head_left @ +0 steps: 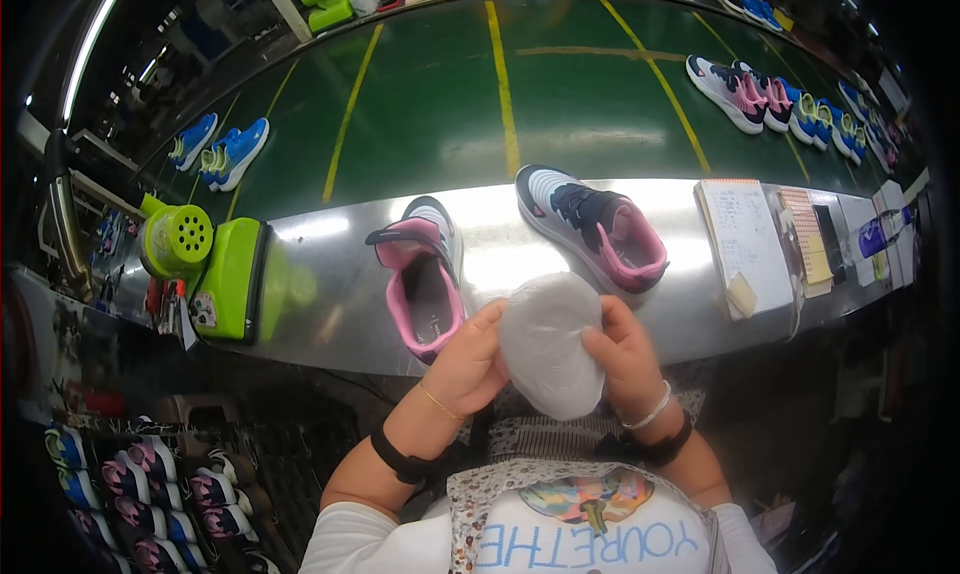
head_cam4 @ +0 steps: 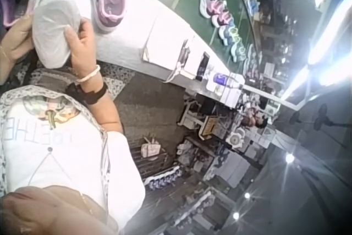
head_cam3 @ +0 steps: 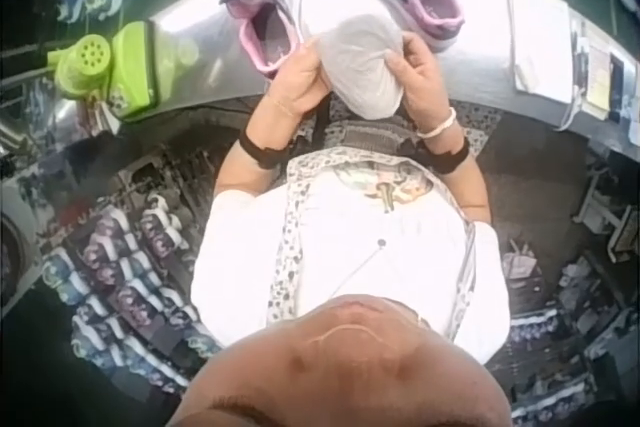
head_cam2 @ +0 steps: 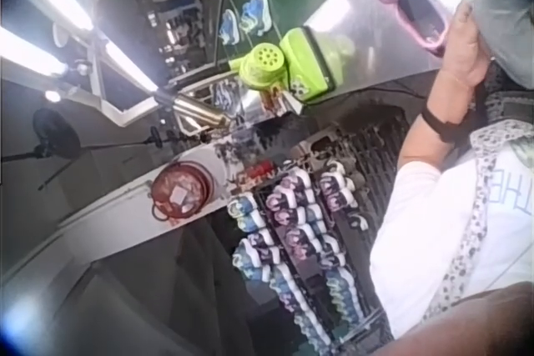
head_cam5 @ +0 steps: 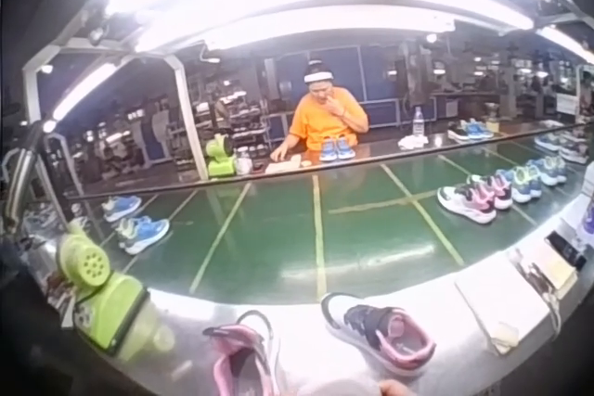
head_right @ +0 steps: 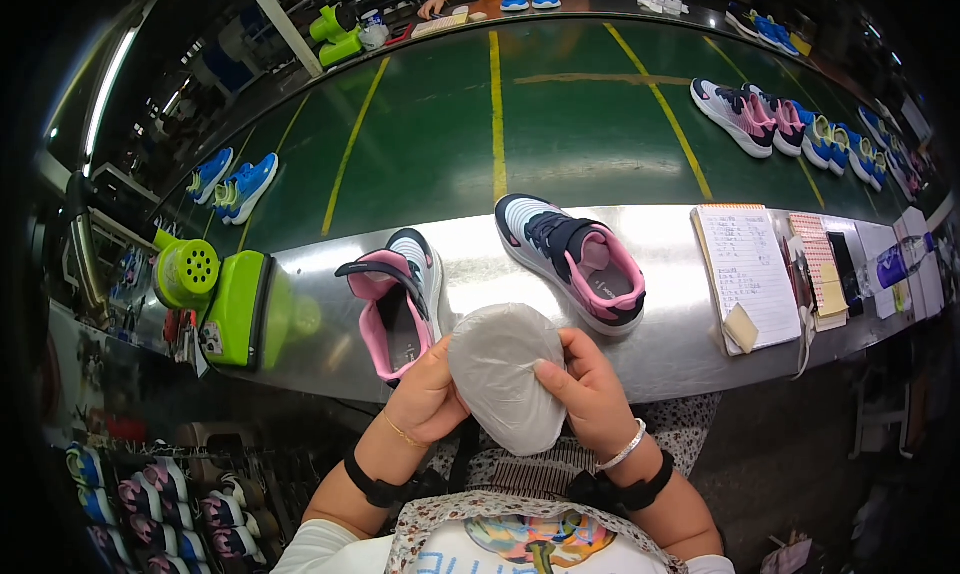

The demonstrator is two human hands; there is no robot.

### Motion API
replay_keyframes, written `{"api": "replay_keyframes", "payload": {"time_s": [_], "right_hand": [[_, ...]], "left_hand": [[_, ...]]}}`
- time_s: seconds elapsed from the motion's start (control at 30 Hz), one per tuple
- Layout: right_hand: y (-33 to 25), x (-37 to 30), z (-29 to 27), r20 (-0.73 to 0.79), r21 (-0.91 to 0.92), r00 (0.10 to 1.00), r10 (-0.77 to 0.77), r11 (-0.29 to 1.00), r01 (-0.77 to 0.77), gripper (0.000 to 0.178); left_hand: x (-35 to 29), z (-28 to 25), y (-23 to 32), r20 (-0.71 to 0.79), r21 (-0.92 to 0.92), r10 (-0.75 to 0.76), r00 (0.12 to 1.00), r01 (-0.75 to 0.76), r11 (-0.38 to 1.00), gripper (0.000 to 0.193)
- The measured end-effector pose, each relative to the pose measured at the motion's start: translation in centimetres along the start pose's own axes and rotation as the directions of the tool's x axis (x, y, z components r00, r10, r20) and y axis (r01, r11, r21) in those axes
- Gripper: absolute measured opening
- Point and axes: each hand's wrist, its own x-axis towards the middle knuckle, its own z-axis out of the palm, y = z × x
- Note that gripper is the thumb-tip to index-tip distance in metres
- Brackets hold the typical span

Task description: The recorder is inspecting various pairs of shoes on a conveyor belt and workbench, checking for defects and marking/logging notes.

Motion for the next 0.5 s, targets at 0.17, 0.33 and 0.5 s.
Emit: {"api": "replay_keyframes", "payload": {"time_s": [0.17, 0.33, 0.5], "right_hand": [[0.2, 0.1, 0.5, -0.048, -0.141, 0.998, -0.048, 0.989, 0.041, 0.029], [1.2, -0.4, 0.9, 0.032, -0.398, 0.985, -0.169, 0.902, 0.168, 0.032], [0.3, -1.2, 1.7, -0.04, -0.322, 0.988, -0.148, 0.938, 0.127, 0.05]], "left_hand": [[-0.2, 1.5, -0.7, -0.156, -0.101, 0.058, 0.986, -0.075, 0.992, 0.029], [-0.4, 1.9, -2.9, -0.215, 0.288, 0.337, 0.916, -0.271, 0.919, 0.031], [-0.5, 0.4, -4.0, -0.05, 0.676, 0.372, 0.927, -0.242, 0.696, 0.034]]}}
